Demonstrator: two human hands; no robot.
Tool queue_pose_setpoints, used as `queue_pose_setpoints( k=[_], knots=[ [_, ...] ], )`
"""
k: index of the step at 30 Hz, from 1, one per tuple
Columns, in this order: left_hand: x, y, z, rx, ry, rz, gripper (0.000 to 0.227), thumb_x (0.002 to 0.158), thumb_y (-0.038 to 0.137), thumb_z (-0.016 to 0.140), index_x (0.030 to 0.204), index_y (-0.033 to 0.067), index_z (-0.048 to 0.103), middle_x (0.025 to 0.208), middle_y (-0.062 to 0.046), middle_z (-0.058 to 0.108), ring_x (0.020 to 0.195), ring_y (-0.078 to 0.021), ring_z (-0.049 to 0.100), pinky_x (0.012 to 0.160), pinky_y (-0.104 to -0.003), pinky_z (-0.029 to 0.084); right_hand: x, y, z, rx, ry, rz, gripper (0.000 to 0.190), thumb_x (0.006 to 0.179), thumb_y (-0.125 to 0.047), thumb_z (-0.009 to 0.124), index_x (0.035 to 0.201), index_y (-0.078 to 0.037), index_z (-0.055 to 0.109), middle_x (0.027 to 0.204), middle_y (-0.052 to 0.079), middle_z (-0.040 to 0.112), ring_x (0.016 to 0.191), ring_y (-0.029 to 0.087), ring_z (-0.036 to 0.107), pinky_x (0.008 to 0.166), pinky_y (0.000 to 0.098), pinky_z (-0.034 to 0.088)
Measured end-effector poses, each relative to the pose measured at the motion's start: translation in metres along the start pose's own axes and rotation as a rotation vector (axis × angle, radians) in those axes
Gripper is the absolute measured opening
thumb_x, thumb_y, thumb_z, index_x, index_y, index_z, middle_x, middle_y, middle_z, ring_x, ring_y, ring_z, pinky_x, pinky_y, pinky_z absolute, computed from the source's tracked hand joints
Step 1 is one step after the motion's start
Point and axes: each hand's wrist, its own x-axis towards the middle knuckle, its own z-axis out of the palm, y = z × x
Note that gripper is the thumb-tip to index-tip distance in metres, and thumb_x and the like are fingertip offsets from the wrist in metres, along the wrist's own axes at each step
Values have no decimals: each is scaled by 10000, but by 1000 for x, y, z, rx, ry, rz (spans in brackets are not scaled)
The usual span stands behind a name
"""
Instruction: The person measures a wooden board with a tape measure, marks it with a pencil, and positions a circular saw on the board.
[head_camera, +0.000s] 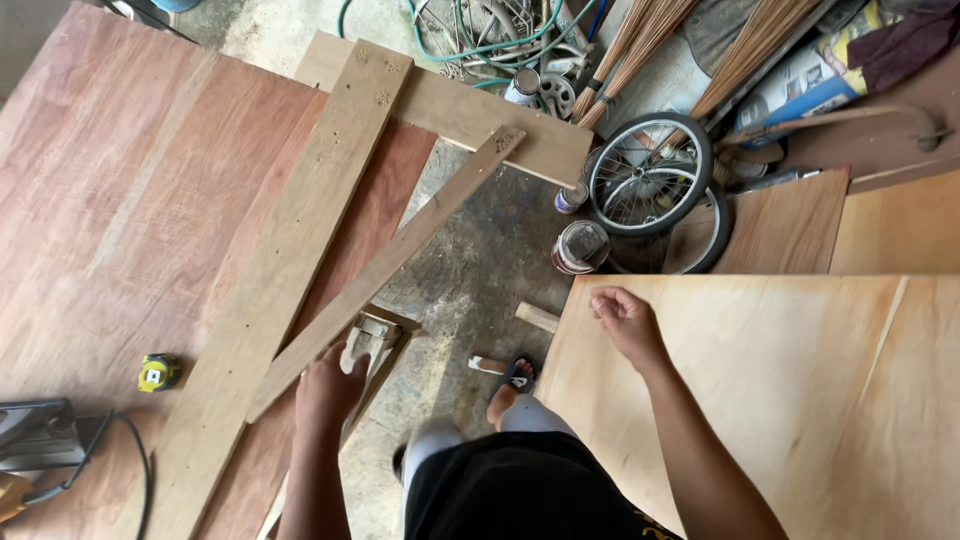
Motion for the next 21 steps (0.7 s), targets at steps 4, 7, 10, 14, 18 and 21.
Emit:
queue_pose_setpoints(
  k=[4,7,10,14,18,21],
  knots=[
    [16,45,-3,-50,26,-29,642,944,536,606,1436,125,641,1442,-202,625,1279,-475,608,1092,-549,477,76,-32,-47,-23,-15,-58,227,1013,-111,662,1225,-48,716,889,127,722,785,141,673,731,257,587],
    [24,72,2,-34,6,-42,629,940,534,601,1447,162,630,1447,-171,623,1285,-451,612,1091,-545,483,106,-52,-64,-42,-19,-98,256,1023,-126,658,1265,-55,703,1024,148,742,887,158,704,788,281,588],
    [29,92,6,-43,-16,-14,621,902,565,638,1410,206,649,1430,-124,626,1272,-418,627,1067,-523,506,113,-65,-56,-50,-46,-83,241,1038,-105,636,1261,-34,692,1072,168,741,902,154,690,784,263,579],
    [26,107,9,-35,-27,75,463,917,462,656,1282,182,704,1332,-138,679,1166,-411,685,998,-525,551,110,-58,-7,-25,-208,-88,265,1034,-119,633,1266,-7,695,1066,181,748,880,148,688,735,237,588],
    [-17,110,-2,-138,-103,203,443,883,412,692,1193,96,708,1179,-211,714,1089,-465,690,939,-587,555,81,-87,59,-14,-443,-87,257,1011,-158,668,1226,-26,721,1038,151,772,858,138,708,715,222,599],
    [-31,81,31,-23,-206,228,558,884,448,671,1301,79,645,1162,-198,718,1077,-437,698,902,-603,568,68,-108,111,-52,-616,-118,253,1013,-104,641,1234,-4,715,1024,167,775,839,152,690,721,236,593]
  ],
)
